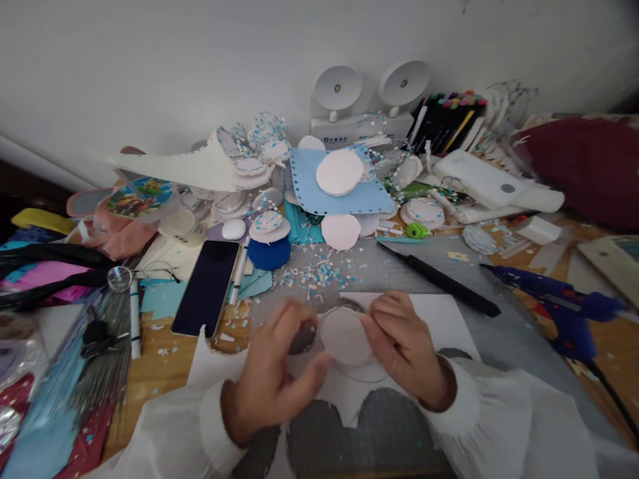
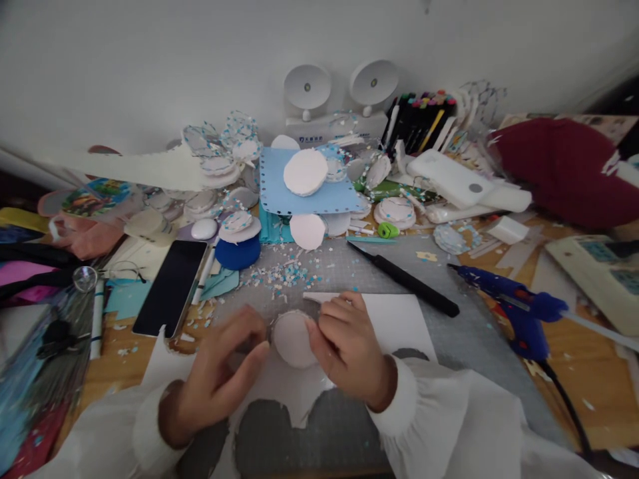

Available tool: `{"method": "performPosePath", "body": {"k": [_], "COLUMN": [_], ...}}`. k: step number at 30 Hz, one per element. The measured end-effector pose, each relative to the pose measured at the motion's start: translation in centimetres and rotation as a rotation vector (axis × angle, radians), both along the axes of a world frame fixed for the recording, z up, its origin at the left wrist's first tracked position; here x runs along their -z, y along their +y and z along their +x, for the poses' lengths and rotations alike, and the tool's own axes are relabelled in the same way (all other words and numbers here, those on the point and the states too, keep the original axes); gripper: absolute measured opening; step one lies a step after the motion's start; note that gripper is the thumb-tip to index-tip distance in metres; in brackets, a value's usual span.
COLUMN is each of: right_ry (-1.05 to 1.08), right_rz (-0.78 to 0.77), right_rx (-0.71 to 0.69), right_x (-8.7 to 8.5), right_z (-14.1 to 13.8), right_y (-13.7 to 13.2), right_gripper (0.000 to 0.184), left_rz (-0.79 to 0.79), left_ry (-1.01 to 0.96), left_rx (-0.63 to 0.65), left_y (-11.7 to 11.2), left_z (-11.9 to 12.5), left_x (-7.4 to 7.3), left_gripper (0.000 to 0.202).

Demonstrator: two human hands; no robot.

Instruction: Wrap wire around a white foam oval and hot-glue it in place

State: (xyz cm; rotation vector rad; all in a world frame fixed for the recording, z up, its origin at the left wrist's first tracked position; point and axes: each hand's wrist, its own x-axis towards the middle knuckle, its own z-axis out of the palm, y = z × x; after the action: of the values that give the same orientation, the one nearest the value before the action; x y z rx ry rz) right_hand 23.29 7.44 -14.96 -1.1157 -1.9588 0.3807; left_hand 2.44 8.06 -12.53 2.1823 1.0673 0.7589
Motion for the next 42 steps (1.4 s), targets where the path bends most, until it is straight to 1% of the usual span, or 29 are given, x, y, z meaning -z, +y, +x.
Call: {"method": "performPosePath", "body": {"k": [1, 3, 4, 5, 6, 8, 10, 14, 17, 19, 21, 23, 25, 27, 31, 37, 42], "right_ry": [0.037, 0.097, 0.112, 0.119, 0.114, 0.092, 0.07, 0.086, 0.1, 0.126, 0.181, 0.248, 0.289, 0.286, 0.249, 0.16, 0.142], "right_rz": [-0.027, -0.081, -0.101, -0.11, -0.111, -0.102, -0.096, -0.111, -0.135, -0.154, -0.182, -0.199, -0.192, -0.171, -0.108, -0.009, 0.016], "right_rx": [0.02, 0.043, 0.04, 0.028, 0.006, -0.038, -0.057, -0.033, -0.05, -0.068, -0.056, -0.015, 0.002, -0.021, -0.056, -0.017, -0.058], "right_x": [-0.1, -0.2, -0.2, -0.3, -0.3, -0.3, -0.2, -0.1, -0.3, -0.5, -0.7, -0.8, -0.8, -0.6, -0.5, -0.7, -0.7], "right_z": [0.1, 0.1, 0.0, 0.0, -0.1, -0.3, -0.5, -0.6, -0.7, -0.6, -0.4, -0.2, -0.1, 0.0, -0.1, 0.0, -0.1], "right_y": [0.0, 0.0, -0.1, -0.2, -0.4, -0.7, -0.9, -0.9, -0.8, -0.8, -0.8, -0.9, -0.8, -0.7, -0.7, -0.9, -0.9], "right_gripper": [0.033, 0.031, 0.031, 0.031, 0.032, 0.032, 0.032, 0.034, 0.033, 0.031, 0.029, 0.023, 0.013, 0.005, 0.015, 0.019, 0.024], "left_rz": [-0.012, -0.037, -0.064, -0.098, -0.13, -0.159, -0.147, -0.081, -0.062, -0.072, -0.083, -0.089, -0.091, -0.09, -0.056, 0.075, 0.103], "left_ry": [-0.065, -0.146, -0.154, -0.152, -0.143, -0.114, -0.076, -0.011, 0.008, -0.016, -0.055, -0.082, -0.086, -0.079, -0.042, -0.026, -0.052], "left_rx": [0.002, 0.032, 0.057, 0.08, 0.092, 0.096, 0.092, 0.077, 0.043, 0.025, 0.003, -0.028, -0.05, -0.056, -0.052, -0.002, 0.024], "left_y": [0.1, 0.1, 0.0, -0.1, -0.3, -0.6, -0.9, -0.9, -0.7, -0.7, -0.7, -0.8, -0.8, -0.8, -0.8, -0.8, -0.6], "left_z": [-0.1, -0.1, 0.0, 0.2, 0.4, 0.8, 1.1, 1.4, 1.3, 1.1, 1.0, 0.9, 0.8, 0.9, 1.0, 1.2, 1.4], "left_x": [-0.1, 0.0, 0.1, 0.2, 0.3, 0.6, 0.7, 0.6, 0.6, 0.6, 0.6, 0.6, 0.6, 0.7, 0.8, 0.8, 0.7], "left_gripper": [0.018, 0.063, 0.08, 0.09, 0.095, 0.093, 0.091, 0.102, 0.093, 0.086, 0.082, 0.078, 0.076, 0.076, 0.074, 0.066, 0.064]}}
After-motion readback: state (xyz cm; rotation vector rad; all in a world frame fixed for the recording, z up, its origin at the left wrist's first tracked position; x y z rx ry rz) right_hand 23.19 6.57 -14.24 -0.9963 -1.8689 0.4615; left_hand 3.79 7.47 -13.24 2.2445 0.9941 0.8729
